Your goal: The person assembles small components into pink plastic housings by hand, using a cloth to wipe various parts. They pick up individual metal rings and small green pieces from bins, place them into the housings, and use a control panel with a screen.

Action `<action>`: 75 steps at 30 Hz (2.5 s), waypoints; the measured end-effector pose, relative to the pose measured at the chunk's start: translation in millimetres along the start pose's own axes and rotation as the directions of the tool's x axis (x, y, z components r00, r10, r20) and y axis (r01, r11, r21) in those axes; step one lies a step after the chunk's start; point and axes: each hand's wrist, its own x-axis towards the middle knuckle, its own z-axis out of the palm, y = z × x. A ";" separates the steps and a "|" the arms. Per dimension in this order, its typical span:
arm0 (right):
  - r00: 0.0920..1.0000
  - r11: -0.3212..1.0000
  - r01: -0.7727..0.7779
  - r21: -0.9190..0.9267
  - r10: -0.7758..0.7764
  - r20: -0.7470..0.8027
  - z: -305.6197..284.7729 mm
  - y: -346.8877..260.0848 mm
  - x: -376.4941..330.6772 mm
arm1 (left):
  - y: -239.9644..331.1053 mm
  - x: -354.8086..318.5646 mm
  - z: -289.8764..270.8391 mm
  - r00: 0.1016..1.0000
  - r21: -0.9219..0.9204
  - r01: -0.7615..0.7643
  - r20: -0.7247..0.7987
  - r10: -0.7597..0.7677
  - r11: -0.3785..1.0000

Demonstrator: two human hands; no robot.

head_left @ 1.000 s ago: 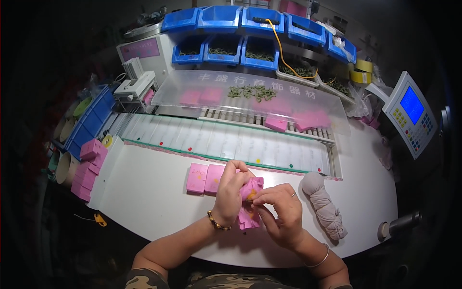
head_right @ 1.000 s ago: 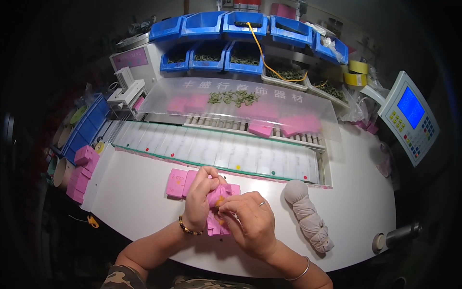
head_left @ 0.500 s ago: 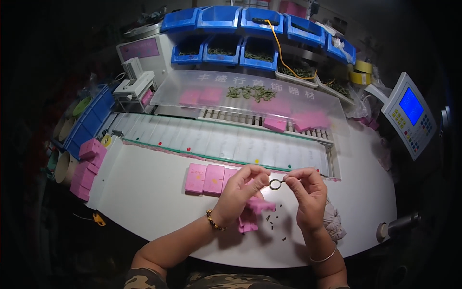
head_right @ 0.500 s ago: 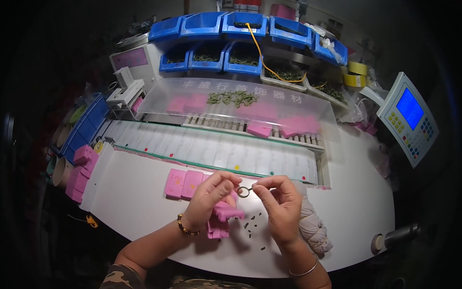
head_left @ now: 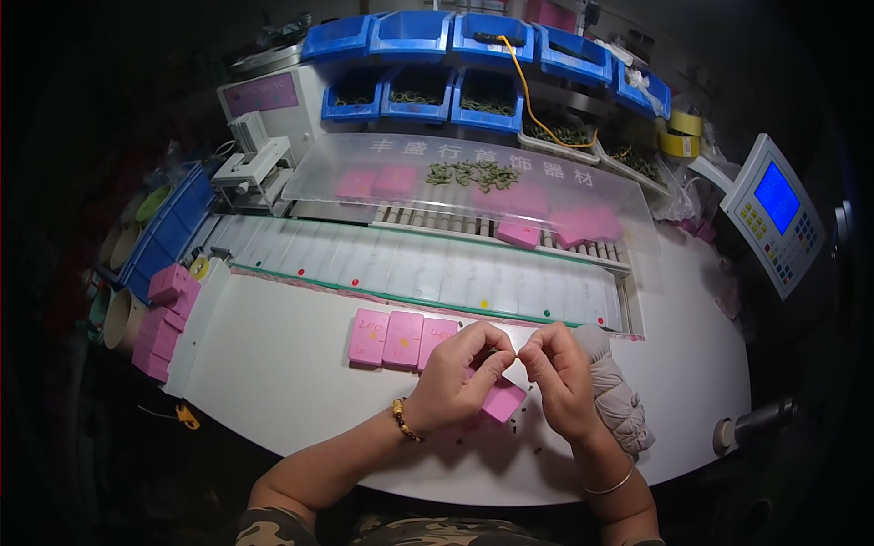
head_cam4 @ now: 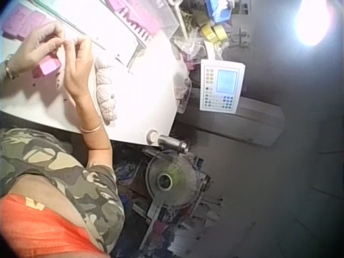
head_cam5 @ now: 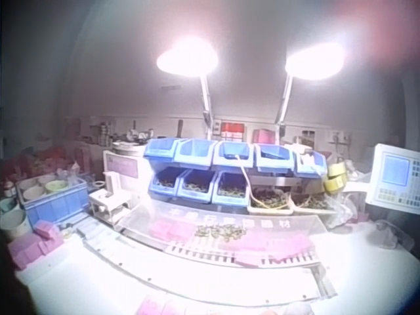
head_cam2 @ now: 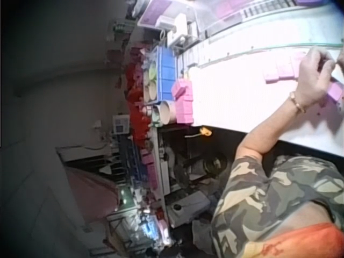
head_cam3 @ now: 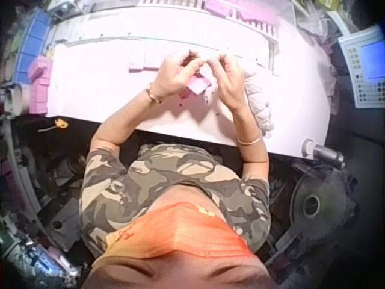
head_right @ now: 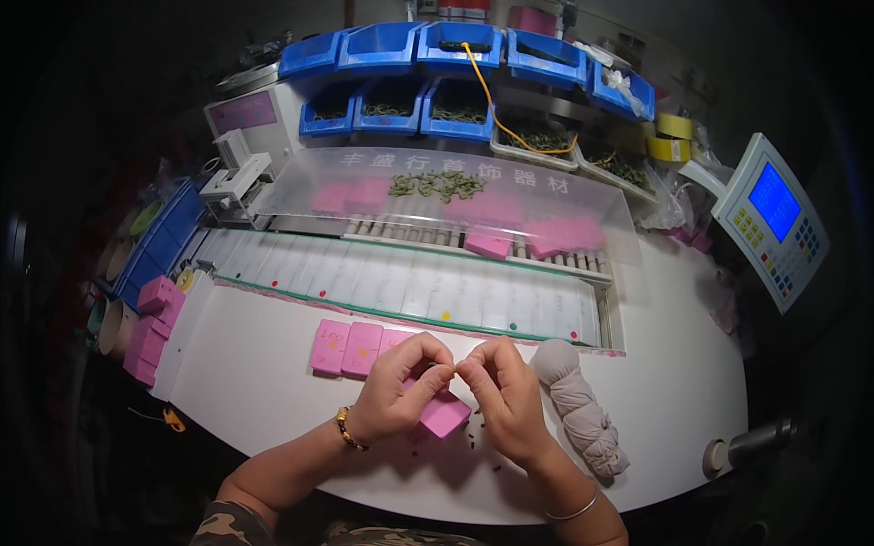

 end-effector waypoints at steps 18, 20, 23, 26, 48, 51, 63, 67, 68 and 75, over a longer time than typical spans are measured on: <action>0.969 0.946 -0.206 0.249 0.161 0.187 -9.0 2.9 0.8 | -3.8 5.7 -1.6 0.892 0.350 -0.419 -0.012 0.451 0.838; 0.970 0.937 -0.205 0.281 0.157 0.184 -9.8 4.1 0.4 | -0.8 5.0 0.1 0.898 0.355 -0.400 -0.030 0.438 0.845; 0.971 0.927 -0.221 0.302 0.179 0.160 -9.7 4.8 0.9 | 0.3 1.6 2.1 0.931 0.318 -0.303 -0.102 0.350 0.898; 0.982 0.938 -0.186 0.291 0.167 0.089 -9.1 6.9 0.8 | 3.3 2.4 0.5 0.965 0.261 -0.179 -0.141 0.221 0.949; 0.981 0.927 -0.192 0.321 0.172 0.092 -5.7 16.0 2.7 | -3.4 1.5 -2.4 0.982 0.069 -0.054 -0.175 0.065 0.996; 0.981 0.921 -0.191 0.341 0.170 0.091 -6.3 16.3 2.8 | -1.8 1.4 -1.9 0.983 0.032 -0.002 -0.184 0.008 0.999; 0.997 1.000 0.012 -0.002 -0.012 -0.074 -8.1 20.6 4.7 | 5.0 4.1 -2.8 0.963 -0.131 0.244 -0.087 -0.256 0.961; 0.999 0.998 0.019 -0.065 -0.022 -0.042 -8.9 16.0 3.7 | 1.6 4.1 -2.9 0.959 -0.150 0.245 -0.106 -0.263 0.958; 0.999 0.998 0.022 -0.065 -0.025 -0.042 -8.9 15.6 3.8 | 1.1 3.9 -3.1 0.962 -0.144 0.227 -0.119 -0.244 0.963; 0.998 0.992 0.025 -0.120 -0.019 0.055 -8.9 12.4 4.3 | 3.0 1.1 -1.2 0.984 -0.020 0.090 -0.153 -0.092 0.996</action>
